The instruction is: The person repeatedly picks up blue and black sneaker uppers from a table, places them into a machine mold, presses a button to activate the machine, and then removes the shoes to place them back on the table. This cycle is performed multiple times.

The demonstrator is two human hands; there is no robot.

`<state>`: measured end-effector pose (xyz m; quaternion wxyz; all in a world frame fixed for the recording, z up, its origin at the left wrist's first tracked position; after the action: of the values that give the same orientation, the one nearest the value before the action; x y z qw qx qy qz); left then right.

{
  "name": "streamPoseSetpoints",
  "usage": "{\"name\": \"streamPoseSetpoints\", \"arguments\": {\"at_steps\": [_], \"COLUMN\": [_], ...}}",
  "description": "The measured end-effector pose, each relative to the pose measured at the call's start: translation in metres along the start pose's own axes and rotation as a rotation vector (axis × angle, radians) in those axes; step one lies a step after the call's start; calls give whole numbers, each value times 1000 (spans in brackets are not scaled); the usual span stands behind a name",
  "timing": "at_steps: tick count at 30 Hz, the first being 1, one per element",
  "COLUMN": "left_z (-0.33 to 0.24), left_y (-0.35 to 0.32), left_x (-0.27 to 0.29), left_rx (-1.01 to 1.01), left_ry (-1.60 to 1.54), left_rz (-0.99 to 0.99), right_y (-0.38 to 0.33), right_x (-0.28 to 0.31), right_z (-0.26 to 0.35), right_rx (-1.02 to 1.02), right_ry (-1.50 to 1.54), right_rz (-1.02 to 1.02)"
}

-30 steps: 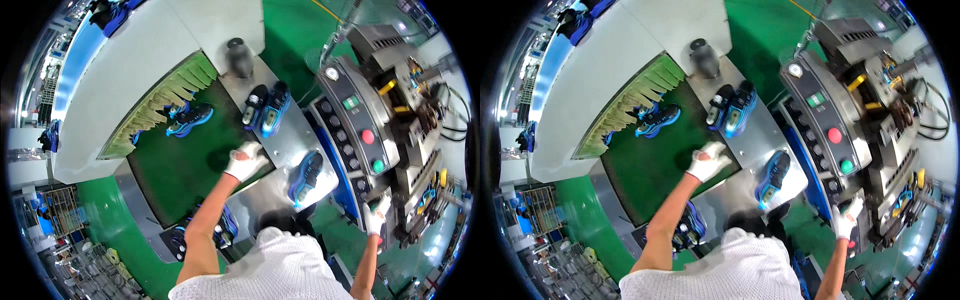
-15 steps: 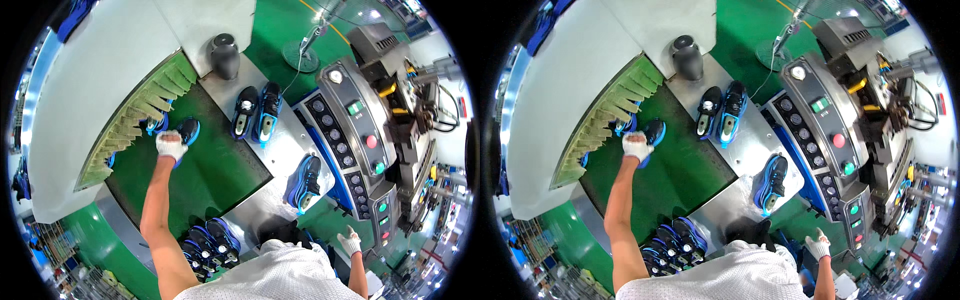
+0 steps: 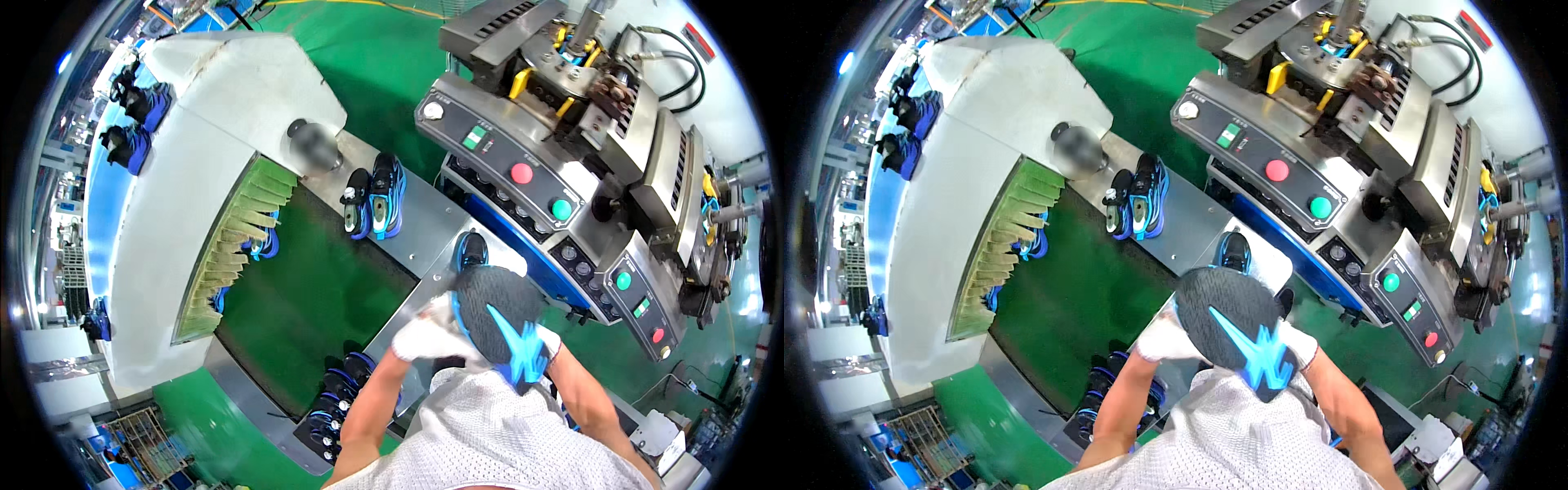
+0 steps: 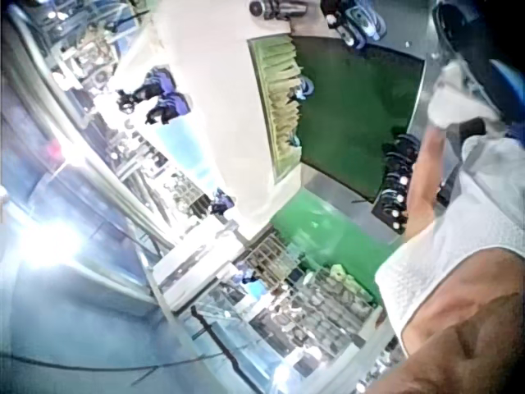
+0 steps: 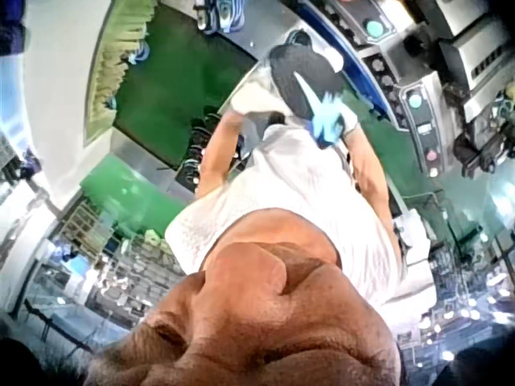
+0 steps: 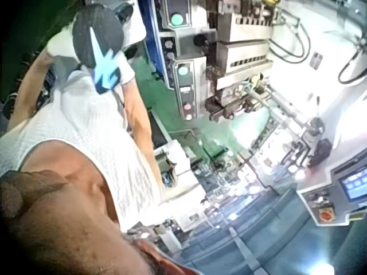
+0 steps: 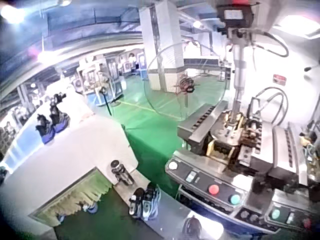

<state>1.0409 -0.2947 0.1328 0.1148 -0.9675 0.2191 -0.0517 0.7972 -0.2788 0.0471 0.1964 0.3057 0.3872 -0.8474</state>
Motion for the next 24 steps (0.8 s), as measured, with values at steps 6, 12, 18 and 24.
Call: {"name": "streamPoseSetpoints", "arguments": {"at_steps": [6, 12, 18, 24], "left_z": [-107, -89, -119, -192], "left_y": [112, 155, 204, 285], "left_x": [-42, -58, -55, -30], "left_rx": [-372, -154, -219, -515], "left_ry": [394, 286, 387, 849], "left_rz": [-89, -283, -406, -497], "right_y": [-49, -86, -105, -96], "right_x": [44, 93, 112, 107], "right_z": [83, 186, 220, 217], "right_rx": [307, 455, 545, 756], "right_ry": [105, 81, 165, 505], "right_rz": [47, 123, 155, 67]}}
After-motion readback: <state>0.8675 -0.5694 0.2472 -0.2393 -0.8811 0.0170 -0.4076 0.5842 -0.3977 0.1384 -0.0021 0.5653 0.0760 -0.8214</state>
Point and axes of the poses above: each hand's wrist, its own y-axis towards the middle knuckle, its own x-axis out of the back of the hand, z = x × y, the point moved 4 cm from there along y, towards the middle knuckle, and after that the axes turned 9 degrees about x, right-handed, at the moved point
